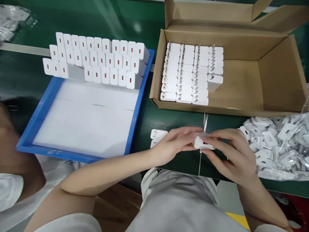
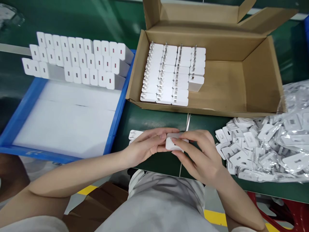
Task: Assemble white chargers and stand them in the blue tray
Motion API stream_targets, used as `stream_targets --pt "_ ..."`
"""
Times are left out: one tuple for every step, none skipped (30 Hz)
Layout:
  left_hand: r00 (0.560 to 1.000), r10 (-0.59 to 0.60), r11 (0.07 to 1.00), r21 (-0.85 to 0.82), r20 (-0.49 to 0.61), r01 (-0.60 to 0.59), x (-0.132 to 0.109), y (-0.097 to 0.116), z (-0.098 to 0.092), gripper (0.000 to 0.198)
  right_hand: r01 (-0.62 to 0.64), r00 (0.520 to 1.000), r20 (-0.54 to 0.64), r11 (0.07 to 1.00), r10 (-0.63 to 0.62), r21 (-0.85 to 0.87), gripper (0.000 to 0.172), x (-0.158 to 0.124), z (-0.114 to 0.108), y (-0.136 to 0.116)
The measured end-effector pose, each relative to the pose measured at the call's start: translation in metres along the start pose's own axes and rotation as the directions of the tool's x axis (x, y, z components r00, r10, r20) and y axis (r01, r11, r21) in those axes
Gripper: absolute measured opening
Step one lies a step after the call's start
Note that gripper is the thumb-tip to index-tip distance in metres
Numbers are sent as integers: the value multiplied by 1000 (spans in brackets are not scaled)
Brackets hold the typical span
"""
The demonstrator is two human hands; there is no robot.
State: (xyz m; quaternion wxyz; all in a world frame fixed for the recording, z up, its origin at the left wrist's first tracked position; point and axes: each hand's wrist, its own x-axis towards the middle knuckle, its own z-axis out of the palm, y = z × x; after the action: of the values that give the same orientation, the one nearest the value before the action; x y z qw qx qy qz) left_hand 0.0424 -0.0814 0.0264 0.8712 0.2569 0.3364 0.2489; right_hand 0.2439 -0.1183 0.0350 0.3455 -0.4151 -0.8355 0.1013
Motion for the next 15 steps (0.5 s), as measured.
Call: stream_targets --pt "1000 12 999 31 -4 -12 0 0 0 54 -13 1000 -11 1000 13 11 39 0 0 -1" --pt "999 32 997 76 -13 -31 0 -1 1 56 -34 999 -19 999 34 23 41 0 1 -1" --pt "998 54 991 125 -19 -51 0 -1 1 57 -63 998 -23 997 64 42 42 -1 1 -1" --pt "997 78 984 161 -21 -74 0 -2 2 56 -96 995 -19 993 98 74 43 -1 2 -2" --pt "995 96 981 173 -15 -92 -1 -2 3 55 -134 991 -13 983 136 123 44 -2 2 -2" --pt "995 105 981 162 -4 -103 -2 -2 4 52 -182 983 -3 965 186 187 43 -2 2 -1" --pt "994 107 985 133 10 -107 -3 -2 4 49 -238 970 11 936 244 258 42 -3 2 -1" --pt "994 111 989 100 25 -113 -3 -2 5 45 -296 953 30 897 303 329 41 -3 1 0" --pt "992 121 990 74 39 -124 -4 -2 5 41 -352 932 59 851 358 390 39 -4 1 1" --pt "989 139 988 60 48 -142 -5 -2 6 38 -405 909 95 805 406 434 37 -4 1 2" --pt "986 160 985 58 57 -163 -5 -2 6 34 -453 886 135 762 445 463 35 -4 1 3" --pt "981 185 980 61 65 -189 -6 -2 6 32 -491 865 175 722 470 488 34 -5 1 3" --pt "975 209 974 68 74 -214 -6 -3 5 30 -519 848 212 683 485 514 33 -4 1 4" --pt "970 229 968 83 84 -236 -6 -3 5 29 -542 833 241 644 498 540 32 -4 0 4" --pt "965 246 961 105 92 -255 -6 -4 4 28 -562 817 264 607 512 563 31 -4 0 4"
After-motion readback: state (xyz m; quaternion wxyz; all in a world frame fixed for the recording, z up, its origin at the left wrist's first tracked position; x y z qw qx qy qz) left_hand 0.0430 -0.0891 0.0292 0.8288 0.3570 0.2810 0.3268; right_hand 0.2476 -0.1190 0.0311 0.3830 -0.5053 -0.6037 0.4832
